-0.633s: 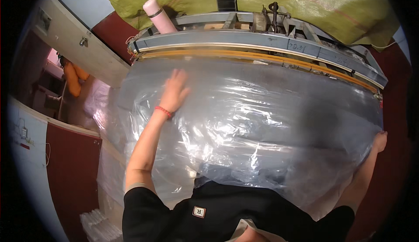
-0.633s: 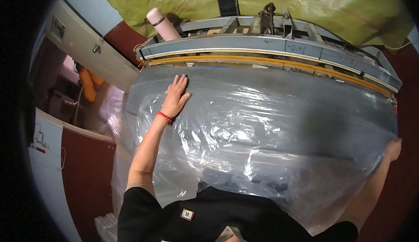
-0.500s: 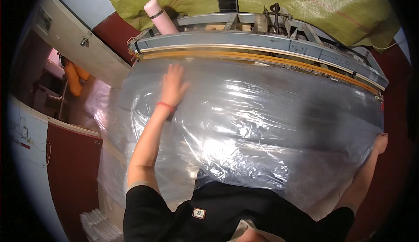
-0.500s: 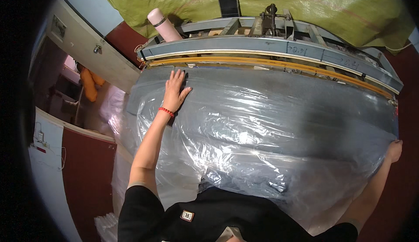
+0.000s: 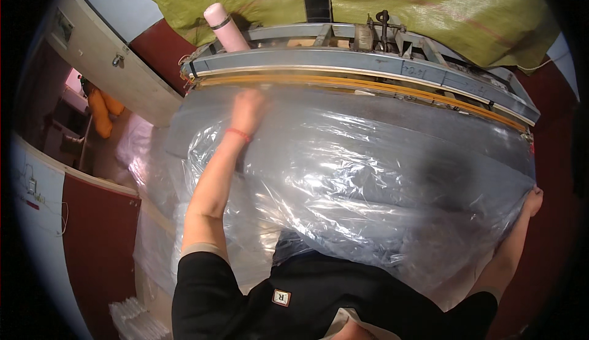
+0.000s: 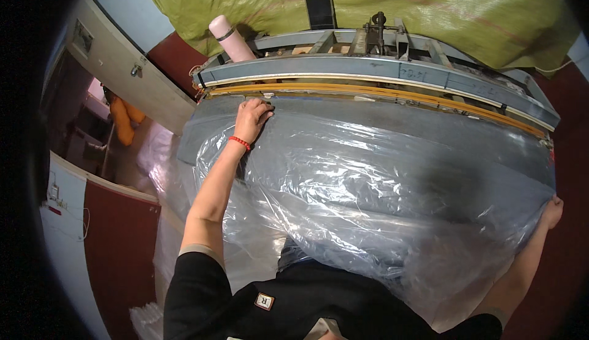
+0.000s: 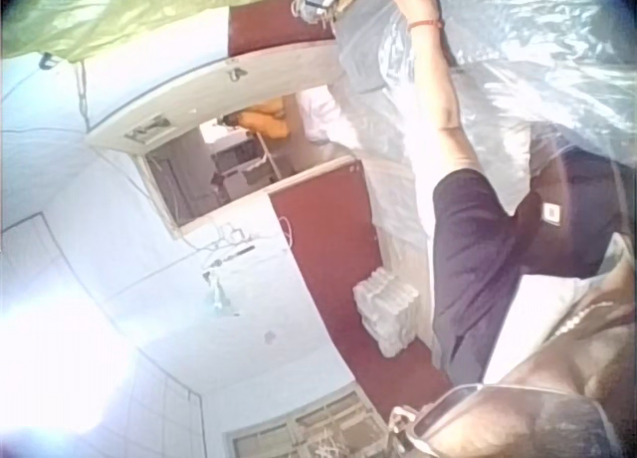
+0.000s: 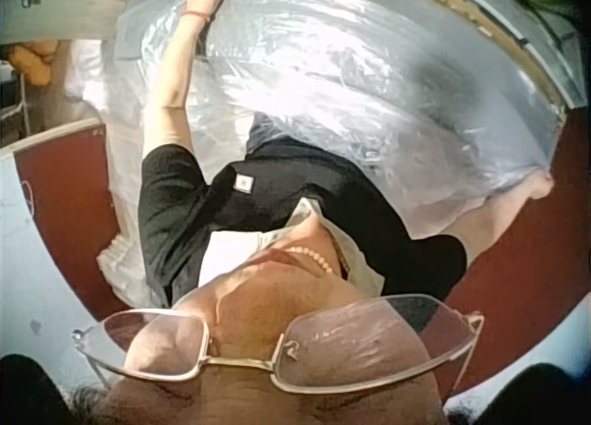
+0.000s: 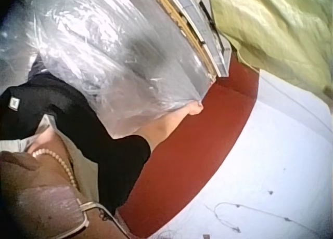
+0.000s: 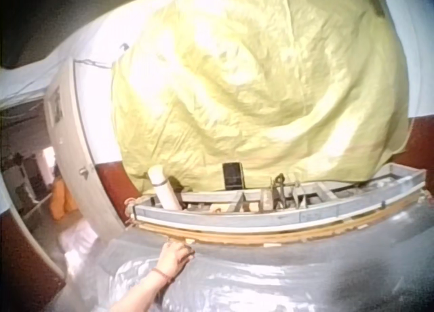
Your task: The recorder is wrapping large grey foam or plastic components in clear plastic film using a packaging machine or table.
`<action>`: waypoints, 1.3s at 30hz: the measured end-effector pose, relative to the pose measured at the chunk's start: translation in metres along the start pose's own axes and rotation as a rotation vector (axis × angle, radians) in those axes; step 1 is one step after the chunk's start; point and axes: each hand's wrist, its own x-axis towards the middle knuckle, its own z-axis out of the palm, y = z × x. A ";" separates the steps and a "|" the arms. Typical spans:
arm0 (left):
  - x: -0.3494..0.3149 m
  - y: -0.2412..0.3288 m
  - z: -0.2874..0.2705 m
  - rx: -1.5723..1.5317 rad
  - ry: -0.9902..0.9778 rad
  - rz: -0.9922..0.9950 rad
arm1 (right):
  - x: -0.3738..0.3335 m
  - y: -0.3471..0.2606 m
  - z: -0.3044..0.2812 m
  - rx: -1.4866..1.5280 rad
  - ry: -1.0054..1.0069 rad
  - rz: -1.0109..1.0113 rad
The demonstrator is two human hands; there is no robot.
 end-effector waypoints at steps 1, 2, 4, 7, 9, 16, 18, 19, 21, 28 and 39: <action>0.000 -0.003 0.002 -0.003 -0.047 0.020 | 0.012 0.014 0.007 0.069 0.006 -0.012; 0.003 -0.003 0.006 -0.014 -0.092 0.046 | 0.028 0.037 0.016 0.066 0.019 -0.005; 0.012 0.007 0.005 0.020 -0.111 0.080 | 0.054 0.079 0.023 0.419 0.080 -0.154; 0.007 0.020 -0.016 0.082 -0.044 0.008 | 0.034 0.046 0.011 0.421 0.078 -0.144; 0.008 0.024 -0.008 -0.064 0.243 -0.243 | 0.044 0.041 -0.004 0.397 0.046 -0.117; 0.005 -0.027 0.034 -0.361 0.574 -0.911 | -0.013 -0.094 0.030 0.465 0.230 -0.261; -0.014 -0.085 0.048 -0.179 0.520 -0.860 | -0.020 -0.118 0.070 0.576 0.114 -0.304; -0.008 -0.097 0.053 -0.195 0.509 -0.866 | -0.020 -0.130 0.076 0.633 0.116 -0.304; -0.002 -0.121 0.060 -0.262 0.483 -0.888 | -0.018 -0.150 0.084 0.686 0.125 -0.299; 0.012 -0.132 0.076 -0.428 0.490 -0.871 | -0.023 -0.178 0.080 0.898 0.058 -0.154; 0.019 -0.107 0.053 -0.806 0.636 -1.100 | -0.013 -0.175 0.083 0.926 0.109 -0.118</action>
